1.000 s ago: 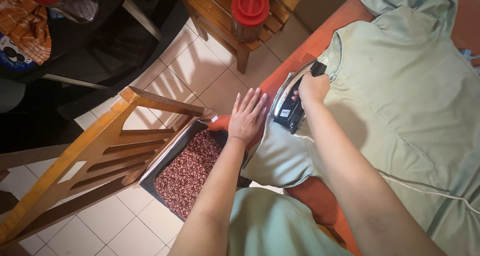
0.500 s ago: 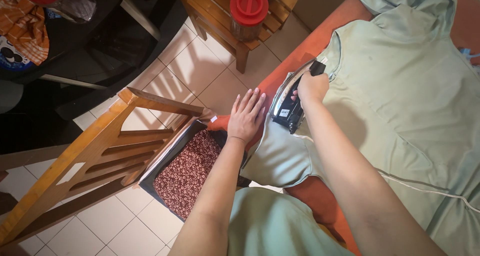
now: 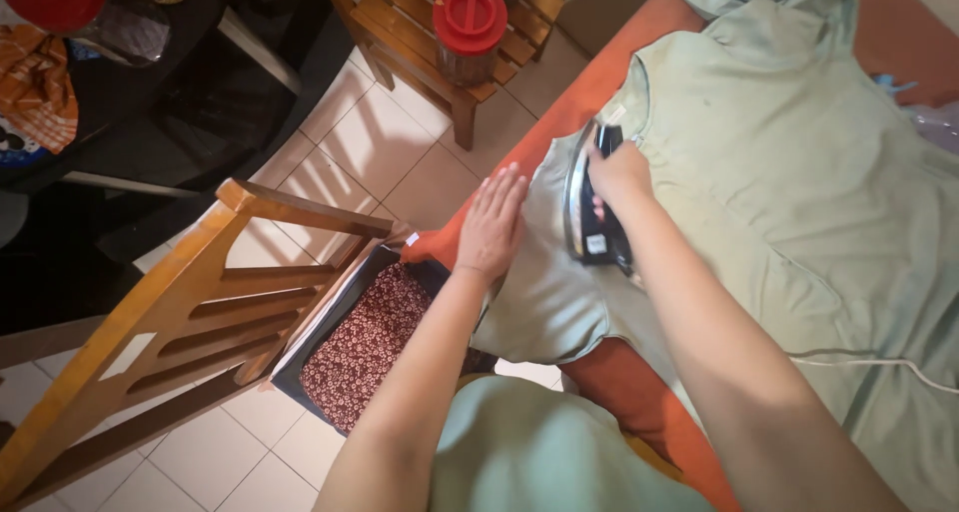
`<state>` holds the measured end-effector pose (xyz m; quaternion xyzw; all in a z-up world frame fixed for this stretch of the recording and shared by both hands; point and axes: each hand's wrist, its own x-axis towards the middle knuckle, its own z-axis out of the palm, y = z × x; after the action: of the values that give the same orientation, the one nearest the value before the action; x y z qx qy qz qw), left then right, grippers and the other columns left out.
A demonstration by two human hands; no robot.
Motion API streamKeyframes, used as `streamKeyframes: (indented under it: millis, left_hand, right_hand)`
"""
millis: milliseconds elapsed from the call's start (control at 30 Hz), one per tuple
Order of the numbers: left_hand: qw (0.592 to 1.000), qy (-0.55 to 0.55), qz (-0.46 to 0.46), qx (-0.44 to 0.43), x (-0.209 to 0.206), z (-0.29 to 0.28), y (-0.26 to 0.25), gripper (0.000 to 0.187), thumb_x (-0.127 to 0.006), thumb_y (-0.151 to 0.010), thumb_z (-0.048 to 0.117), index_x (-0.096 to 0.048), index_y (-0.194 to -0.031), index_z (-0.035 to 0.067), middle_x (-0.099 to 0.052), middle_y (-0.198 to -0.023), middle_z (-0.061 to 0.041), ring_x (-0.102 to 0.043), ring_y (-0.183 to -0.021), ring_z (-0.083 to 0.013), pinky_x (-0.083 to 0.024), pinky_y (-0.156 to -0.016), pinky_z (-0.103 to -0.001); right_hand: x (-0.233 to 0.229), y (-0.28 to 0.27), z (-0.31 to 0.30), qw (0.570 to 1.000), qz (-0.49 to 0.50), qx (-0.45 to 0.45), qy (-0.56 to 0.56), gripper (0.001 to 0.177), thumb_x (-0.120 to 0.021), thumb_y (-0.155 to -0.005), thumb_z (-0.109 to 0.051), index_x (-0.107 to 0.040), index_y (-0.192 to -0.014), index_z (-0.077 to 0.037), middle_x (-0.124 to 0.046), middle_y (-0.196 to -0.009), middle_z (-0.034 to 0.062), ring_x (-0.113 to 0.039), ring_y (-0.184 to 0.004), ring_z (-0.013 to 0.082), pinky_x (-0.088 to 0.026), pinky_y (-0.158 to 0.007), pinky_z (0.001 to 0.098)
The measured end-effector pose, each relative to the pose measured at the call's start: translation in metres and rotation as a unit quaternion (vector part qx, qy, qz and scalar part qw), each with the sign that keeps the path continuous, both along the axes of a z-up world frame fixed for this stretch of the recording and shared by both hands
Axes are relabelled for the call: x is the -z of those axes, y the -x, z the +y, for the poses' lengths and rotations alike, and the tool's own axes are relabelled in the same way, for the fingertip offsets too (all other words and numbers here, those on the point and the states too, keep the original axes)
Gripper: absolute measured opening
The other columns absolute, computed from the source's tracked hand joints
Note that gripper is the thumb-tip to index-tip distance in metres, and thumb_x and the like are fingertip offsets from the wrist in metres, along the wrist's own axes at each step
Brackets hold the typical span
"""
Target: Ironing a light green garment on a table using a steam iron and a spray bottle.
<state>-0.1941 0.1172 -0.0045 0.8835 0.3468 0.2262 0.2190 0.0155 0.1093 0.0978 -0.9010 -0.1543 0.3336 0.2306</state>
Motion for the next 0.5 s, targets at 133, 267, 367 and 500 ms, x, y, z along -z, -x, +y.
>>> streamKeyframes:
  millis: [133, 267, 367, 500]
  left_hand:
    - [0.997, -0.018, 0.030, 0.072, 0.013, -0.018, -0.028, 0.056, -0.046, -0.101, 0.021, -0.042, -0.155, 0.005, -0.038, -0.166, -0.012, -0.033, -0.157, -0.0249, -0.021, -0.133, -0.042]
    - [0.994, -0.002, 0.044, 0.099, 0.005, -0.033, -0.034, 0.059, -0.041, -0.106, 0.031, -0.035, -0.160, 0.006, -0.032, -0.168, -0.011, -0.026, -0.157, -0.0236, -0.014, -0.131, -0.043]
    - [0.993, 0.004, 0.079, 0.089, 0.002, -0.035, -0.030, 0.063, -0.037, -0.106, 0.040, -0.030, -0.161, 0.010, -0.027, -0.169, -0.008, -0.020, -0.158, -0.0225, -0.008, -0.130, -0.045]
    - [0.992, 0.004, 0.094, 0.078, -0.002, -0.036, -0.029, 0.064, -0.038, -0.106, 0.042, -0.031, -0.162, 0.012, -0.025, -0.171, -0.008, -0.019, -0.159, -0.0226, -0.007, -0.131, -0.045]
  right_hand:
    - [-0.002, -0.013, -0.049, 0.991, -0.061, -0.109, 0.054, 0.051, -0.063, -0.097, -0.046, -0.063, -0.106, 0.004, -0.072, -0.082, 0.0263, -0.072, -0.063, 0.0355, -0.057, -0.059, 0.0451]
    - [0.000, -0.025, -0.084, 0.970, -0.156, -0.175, 0.066, 0.054, -0.065, -0.092, -0.050, -0.068, -0.111, 0.000, -0.073, -0.093, 0.0279, -0.072, -0.082, 0.0416, -0.057, -0.076, 0.0485]
    - [0.005, -0.048, -0.092, 0.955, -0.219, -0.193, 0.060, 0.056, -0.065, -0.091, -0.052, -0.069, -0.114, -0.001, -0.073, -0.100, 0.0283, -0.070, -0.097, 0.0448, -0.055, -0.086, 0.0516]
    - [0.006, -0.064, -0.093, 0.957, -0.226, -0.161, 0.087, 0.057, -0.065, -0.092, -0.052, -0.069, -0.111, 0.001, -0.072, -0.102, 0.0281, -0.070, -0.099, 0.0446, -0.055, -0.087, 0.0517]
